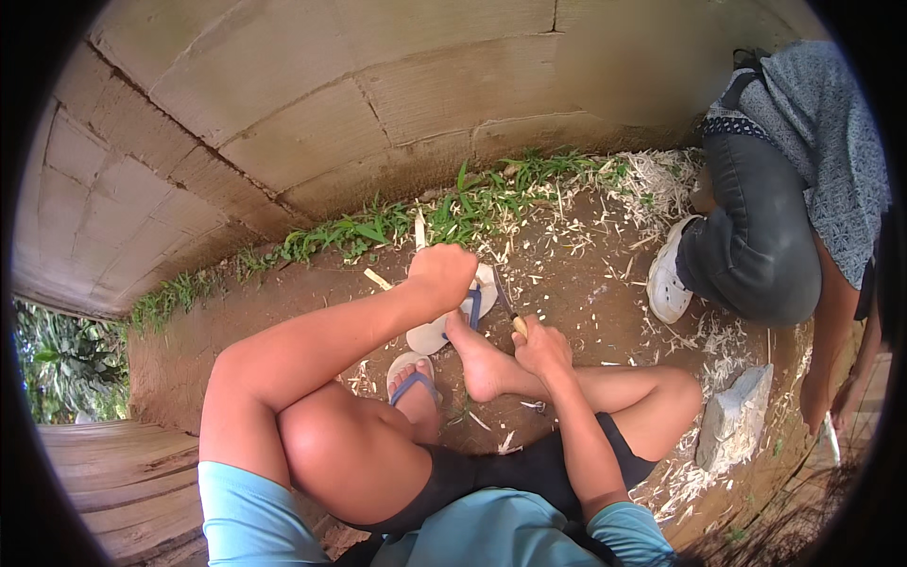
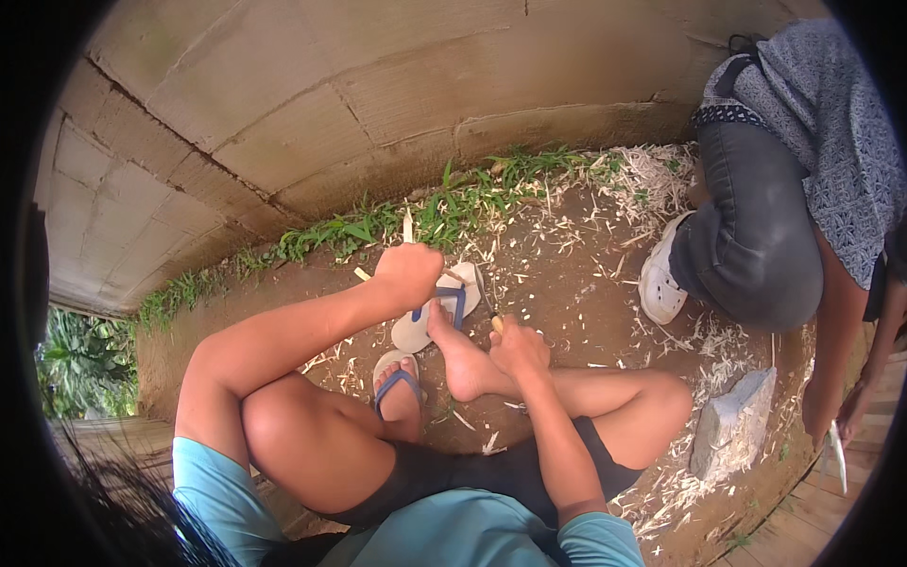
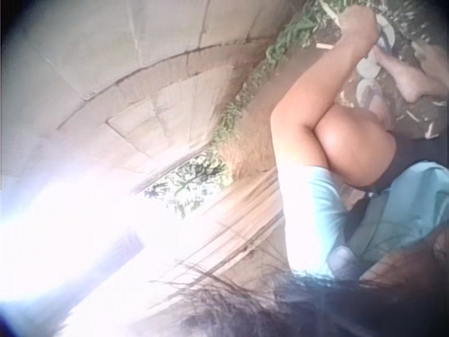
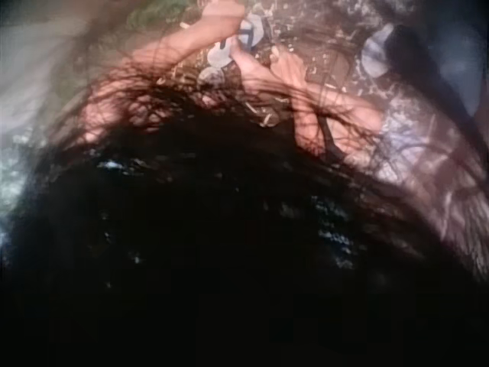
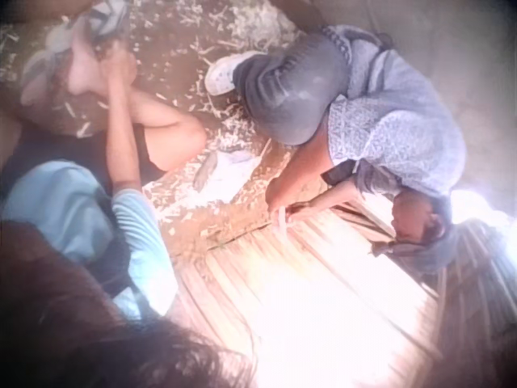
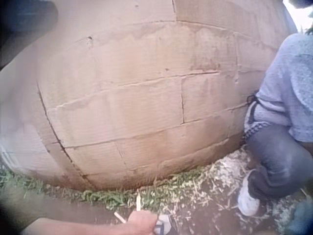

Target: The person sits on the ground and uses a small knife to shave thin strips from a piece of wood held between their feet. Another person is visible in the background performing a similar task. The camera wearer repeatedly shaves the wood, creating a pile of wood shavings.

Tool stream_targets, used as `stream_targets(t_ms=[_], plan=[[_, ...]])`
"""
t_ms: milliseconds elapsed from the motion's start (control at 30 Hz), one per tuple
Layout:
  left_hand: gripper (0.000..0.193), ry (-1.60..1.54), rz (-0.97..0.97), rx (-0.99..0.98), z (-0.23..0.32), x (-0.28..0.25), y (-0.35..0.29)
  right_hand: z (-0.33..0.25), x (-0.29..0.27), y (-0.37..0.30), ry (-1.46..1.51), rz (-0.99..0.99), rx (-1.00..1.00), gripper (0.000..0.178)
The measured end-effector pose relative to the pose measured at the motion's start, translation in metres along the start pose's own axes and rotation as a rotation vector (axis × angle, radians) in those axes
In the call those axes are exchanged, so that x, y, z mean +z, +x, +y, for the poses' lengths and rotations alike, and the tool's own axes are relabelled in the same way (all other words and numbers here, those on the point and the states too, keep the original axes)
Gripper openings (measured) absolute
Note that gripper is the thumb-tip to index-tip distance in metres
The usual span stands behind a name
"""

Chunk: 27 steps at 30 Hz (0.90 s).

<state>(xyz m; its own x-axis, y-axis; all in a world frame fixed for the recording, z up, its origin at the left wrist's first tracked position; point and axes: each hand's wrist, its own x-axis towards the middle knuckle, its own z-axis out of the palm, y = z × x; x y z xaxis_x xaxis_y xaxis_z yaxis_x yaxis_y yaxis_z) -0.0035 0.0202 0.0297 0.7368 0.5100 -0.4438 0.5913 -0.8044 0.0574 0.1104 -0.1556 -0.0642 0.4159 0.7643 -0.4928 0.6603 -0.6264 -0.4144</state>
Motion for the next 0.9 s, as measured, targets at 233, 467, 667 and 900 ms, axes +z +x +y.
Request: stream_targets(t_ms=[233, 467, 667, 900], plan=[[0.015, 0.020, 0.091, 0.089, 0.041, -0.008, 0.014, 0.027, 0.008, 0.002, 0.019, -0.003, -0.003, 0.037], [0.023, 0.092, 0.091, 0.096, 0.045, 0.010, 0.017, 0.041, 0.040, 0.001, -0.035, 0.011, -0.128, 0.030], [0.021, 0.085, 0.117, -0.043, 0.033, 0.005, 0.014, 0.046, 0.039, 0.000, -0.050, -0.078, -0.134, 0.028], [0.025, 0.014, 0.166, -0.103, 0.015, 0.003, -0.004, 0.042, 0.032, -0.011, -0.037, -0.072, -0.137, 0.024]])
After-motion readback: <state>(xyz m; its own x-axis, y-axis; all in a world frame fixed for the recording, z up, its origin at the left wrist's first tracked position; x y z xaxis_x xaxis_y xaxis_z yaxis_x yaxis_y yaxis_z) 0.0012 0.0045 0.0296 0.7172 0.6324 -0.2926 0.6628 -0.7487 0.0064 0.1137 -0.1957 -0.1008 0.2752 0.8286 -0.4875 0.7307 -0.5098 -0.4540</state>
